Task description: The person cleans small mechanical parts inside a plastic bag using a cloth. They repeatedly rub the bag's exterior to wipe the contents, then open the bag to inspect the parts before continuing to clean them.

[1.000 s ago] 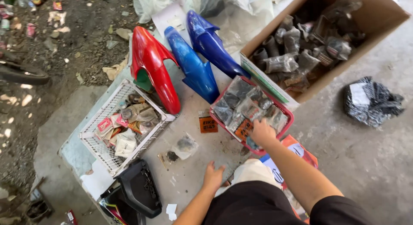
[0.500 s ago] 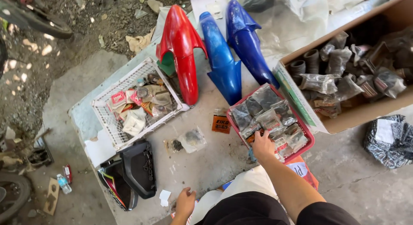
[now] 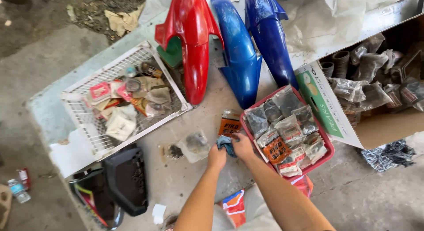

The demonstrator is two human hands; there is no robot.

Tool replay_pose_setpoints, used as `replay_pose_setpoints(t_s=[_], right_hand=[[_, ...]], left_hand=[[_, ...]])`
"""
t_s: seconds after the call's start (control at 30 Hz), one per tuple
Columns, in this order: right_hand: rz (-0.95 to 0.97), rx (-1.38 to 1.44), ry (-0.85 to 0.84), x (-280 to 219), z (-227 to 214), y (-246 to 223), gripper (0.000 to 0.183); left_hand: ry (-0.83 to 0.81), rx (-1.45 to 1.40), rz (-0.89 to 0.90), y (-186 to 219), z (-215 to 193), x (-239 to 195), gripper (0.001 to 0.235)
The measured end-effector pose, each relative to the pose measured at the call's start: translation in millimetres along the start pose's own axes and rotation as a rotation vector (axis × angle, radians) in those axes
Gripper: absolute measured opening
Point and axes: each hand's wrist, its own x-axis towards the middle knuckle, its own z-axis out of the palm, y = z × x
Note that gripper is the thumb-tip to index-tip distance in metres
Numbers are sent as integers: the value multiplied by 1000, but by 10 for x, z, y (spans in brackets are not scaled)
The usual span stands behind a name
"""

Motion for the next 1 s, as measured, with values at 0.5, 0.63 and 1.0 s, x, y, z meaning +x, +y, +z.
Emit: replay_pose_setpoints(t_s=[0.5,0.63,1.0], right_hand=[[88,440,-203,-525,-249,-339,34],[72,347,-154,-1272,-850,-1338,27],[-1228,-255,-150,-3332,-978,-2829,64]], left_hand=[[-73,-855,-41,-79,-104,124,30],[-166,-1208,-73,330,-746,-804,15],[16,-1374,402,734,-1586,-2110,41]])
